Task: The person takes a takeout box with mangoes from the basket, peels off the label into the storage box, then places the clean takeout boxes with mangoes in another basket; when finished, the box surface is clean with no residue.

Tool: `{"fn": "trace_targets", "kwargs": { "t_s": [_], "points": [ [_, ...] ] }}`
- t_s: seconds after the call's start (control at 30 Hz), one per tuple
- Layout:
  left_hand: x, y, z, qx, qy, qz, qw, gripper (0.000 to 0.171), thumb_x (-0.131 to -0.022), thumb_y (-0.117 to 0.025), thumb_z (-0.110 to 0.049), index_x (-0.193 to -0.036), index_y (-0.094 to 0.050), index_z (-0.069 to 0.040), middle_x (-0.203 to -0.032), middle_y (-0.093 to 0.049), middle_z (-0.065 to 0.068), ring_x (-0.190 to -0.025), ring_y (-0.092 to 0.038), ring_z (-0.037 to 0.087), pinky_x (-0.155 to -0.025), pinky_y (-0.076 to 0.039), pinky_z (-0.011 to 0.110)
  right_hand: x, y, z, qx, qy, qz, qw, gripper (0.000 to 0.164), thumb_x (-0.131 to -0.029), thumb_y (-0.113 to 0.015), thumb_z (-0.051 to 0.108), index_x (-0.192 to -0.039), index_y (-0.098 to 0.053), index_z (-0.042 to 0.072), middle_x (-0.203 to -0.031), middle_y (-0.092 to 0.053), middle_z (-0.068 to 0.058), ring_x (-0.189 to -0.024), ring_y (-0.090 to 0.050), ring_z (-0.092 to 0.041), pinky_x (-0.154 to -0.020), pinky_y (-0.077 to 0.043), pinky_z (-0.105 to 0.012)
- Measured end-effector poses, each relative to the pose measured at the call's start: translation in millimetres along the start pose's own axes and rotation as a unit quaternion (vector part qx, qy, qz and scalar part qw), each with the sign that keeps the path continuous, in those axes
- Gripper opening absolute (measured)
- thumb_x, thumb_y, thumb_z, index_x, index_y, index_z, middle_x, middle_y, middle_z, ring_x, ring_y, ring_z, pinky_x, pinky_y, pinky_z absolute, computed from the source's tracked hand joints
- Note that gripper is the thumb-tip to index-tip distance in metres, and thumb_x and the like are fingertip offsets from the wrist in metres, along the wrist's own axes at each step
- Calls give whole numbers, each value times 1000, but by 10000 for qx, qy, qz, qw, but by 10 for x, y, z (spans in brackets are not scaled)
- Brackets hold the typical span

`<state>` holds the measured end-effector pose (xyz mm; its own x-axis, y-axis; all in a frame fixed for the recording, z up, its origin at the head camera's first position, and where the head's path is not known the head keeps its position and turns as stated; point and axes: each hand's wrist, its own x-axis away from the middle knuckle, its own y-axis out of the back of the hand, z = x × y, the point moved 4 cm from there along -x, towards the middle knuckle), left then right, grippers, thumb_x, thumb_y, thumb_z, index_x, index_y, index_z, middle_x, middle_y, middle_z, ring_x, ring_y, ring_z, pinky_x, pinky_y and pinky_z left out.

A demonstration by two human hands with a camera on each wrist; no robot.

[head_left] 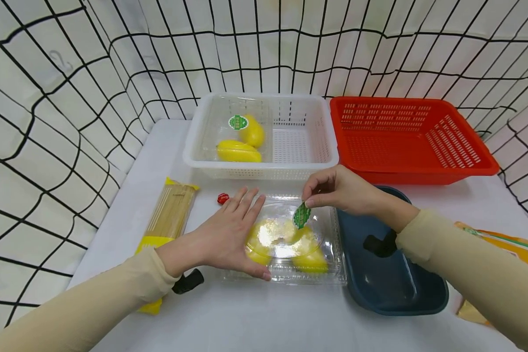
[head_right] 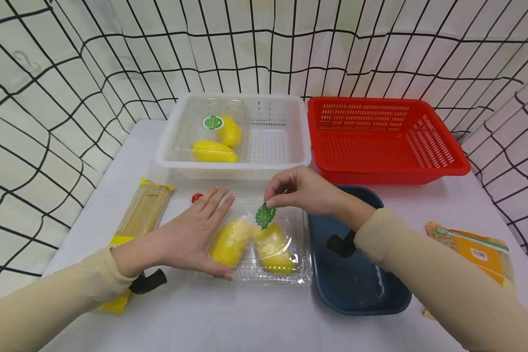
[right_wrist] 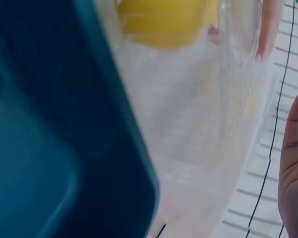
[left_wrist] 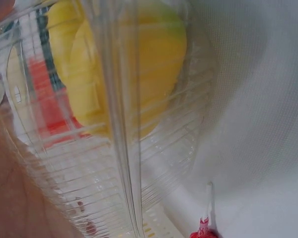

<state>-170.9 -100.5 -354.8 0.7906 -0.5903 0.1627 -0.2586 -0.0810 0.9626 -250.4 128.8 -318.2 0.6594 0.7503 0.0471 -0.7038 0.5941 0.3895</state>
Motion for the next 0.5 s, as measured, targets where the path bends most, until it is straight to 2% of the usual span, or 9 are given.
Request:
{"fn": "trace_targets", "kwargs": {
  "t_s": [0.27,0.4,0.5],
  "points": [
    [5,-7,9,-14,-12,27,10000,142,-67,-69,-85,-162,-11,4,-170,-5,26,-158,-1,47,-128,-14,57,285,247,-162,-226,-177,-607,9977,10,-93,-73,8,-101,-74,2,-92,-74,1,-85,-65,-19,-82,-60,-25],
    [6,-10,6,-29,-2,33,10000,143,-67,-69,-86,-162,-11,4,-171,-5,26,-158,-1,47,-128,-14,57,463,377,-280,-225,-428,-997,9938,9,-96,-69,8,-103,-75,6,-91,-75,1,-82,-66,-17,-82,-61,-25],
    [1,-9,4,-43,4,31,10000,143,-67,-68,-87,-162,-10,3,-171,-4,25,-158,0,46,-129,-13,56,596,492,-377,16,-742,-1253,9893,11,-99,-67,13,-106,-75,10,-92,-75,3,-82,-66,-18,-81,-61,-27]
  ]
}}
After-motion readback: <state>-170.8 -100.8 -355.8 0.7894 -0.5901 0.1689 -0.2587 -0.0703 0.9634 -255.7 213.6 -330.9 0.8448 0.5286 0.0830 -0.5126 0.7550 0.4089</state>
